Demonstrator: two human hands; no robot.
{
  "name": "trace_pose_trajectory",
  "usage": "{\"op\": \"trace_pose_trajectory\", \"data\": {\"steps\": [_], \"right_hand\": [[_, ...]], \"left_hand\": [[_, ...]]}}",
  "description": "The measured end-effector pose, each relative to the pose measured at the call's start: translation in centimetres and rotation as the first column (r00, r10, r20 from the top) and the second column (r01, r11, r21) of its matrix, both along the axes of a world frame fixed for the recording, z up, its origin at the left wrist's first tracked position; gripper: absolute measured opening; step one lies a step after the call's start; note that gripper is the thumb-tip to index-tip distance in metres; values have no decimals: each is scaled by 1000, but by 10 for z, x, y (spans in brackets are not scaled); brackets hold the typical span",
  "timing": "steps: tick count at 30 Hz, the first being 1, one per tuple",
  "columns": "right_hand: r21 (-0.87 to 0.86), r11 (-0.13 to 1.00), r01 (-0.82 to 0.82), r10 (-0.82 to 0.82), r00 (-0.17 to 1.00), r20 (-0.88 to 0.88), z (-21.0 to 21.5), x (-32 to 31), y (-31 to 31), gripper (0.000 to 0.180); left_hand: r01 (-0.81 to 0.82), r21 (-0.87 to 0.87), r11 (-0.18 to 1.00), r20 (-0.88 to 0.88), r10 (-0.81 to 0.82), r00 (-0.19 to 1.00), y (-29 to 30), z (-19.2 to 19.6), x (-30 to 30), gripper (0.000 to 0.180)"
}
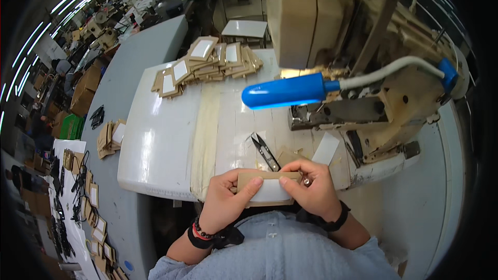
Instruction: The person assembles small cardboard cardholders by inserting white inserts and securing them with a pointed tool. They handle the items one at a time, using a sharp implement to press down the edges of the inserts into the cardboard frames. The finished units are stacked on the table.
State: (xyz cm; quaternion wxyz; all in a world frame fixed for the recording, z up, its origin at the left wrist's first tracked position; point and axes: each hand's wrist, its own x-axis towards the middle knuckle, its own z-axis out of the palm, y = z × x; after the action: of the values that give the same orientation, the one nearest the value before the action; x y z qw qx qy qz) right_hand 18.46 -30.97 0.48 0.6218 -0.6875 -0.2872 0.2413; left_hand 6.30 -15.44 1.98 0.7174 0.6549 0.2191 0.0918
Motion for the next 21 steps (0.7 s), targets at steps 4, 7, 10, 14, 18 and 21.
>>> {"op": "trace_pose_trajectory", "data": {"steps": [4,7,10,14,18,21], "right_hand": [[-20,999,-33,32,999,-42,-1,6,-3,16],[-62,995,-81,79,996,-33,5,6,-7,17],[-72,990,-121,119,992,-33,7,6,-7,16],[-56,990,-128,124,990,-59,1,3,-9,14],[-35,987,-156,152,983,-103,6,4,-12,14],[-44,982,-181,177,981,-83,5,2,-14,14]], "left_hand": [[-8,7,1000,-15,8,1000,-3,-6,5,23],[29,-11,1000,-53,-29,998,-3,0,5,23],[49,32,998,-89,-46,995,-4,0,2,23],[75,35,997,-56,-73,996,-3,-4,1,22],[105,21,994,-59,-104,993,0,-1,3,21],[110,36,993,-42,-108,993,-1,1,1,21]]}}
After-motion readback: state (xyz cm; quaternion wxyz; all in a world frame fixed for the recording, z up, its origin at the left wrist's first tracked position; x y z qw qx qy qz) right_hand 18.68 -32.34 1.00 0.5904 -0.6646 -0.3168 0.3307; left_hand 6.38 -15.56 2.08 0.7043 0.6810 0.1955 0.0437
